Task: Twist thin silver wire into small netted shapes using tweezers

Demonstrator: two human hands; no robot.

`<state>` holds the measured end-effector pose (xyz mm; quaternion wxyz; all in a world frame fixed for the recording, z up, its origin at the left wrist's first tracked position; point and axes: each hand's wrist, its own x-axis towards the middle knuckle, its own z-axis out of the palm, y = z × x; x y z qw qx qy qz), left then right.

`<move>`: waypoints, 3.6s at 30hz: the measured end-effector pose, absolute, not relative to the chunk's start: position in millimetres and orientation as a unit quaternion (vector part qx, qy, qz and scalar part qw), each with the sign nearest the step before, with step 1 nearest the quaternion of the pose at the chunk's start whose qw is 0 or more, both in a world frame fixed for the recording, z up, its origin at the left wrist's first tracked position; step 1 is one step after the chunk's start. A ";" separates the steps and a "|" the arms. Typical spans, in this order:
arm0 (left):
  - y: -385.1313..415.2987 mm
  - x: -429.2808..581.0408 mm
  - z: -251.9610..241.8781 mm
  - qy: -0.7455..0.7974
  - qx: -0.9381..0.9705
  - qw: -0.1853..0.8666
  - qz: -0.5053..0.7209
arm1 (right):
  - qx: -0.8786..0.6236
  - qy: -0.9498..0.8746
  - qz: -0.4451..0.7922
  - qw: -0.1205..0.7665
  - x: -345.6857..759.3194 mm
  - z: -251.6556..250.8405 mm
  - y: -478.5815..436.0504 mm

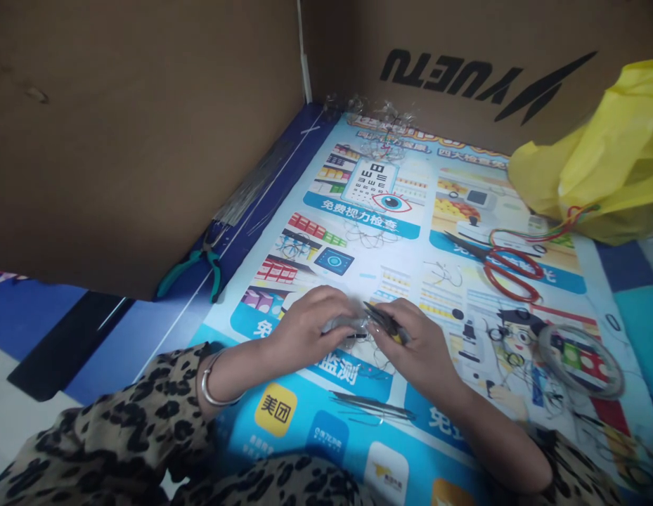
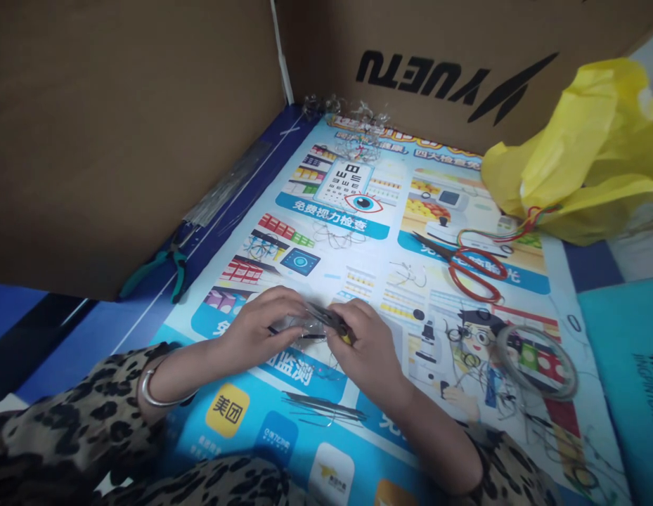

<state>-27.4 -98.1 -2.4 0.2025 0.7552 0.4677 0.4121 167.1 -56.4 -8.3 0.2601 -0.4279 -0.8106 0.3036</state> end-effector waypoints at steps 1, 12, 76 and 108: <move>-97.9 -27.6 -3.4 0.462 0.758 0.203 0.414 | -0.430 -0.812 0.307 0.249 166.4 -6.7 -56.2; -100.2 -24.4 0.3 0.447 0.765 0.209 0.414 | -0.459 -0.833 0.262 0.164 161.4 0.0 -54.2; -96.0 -44.0 0.2 0.558 0.648 0.233 0.462 | -0.654 -0.755 0.049 0.009 241.7 28.4 28.6; -91.8 -43.9 -6.5 0.553 0.616 0.301 0.474 | -0.645 -0.755 0.115 0.013 230.3 9.3 45.3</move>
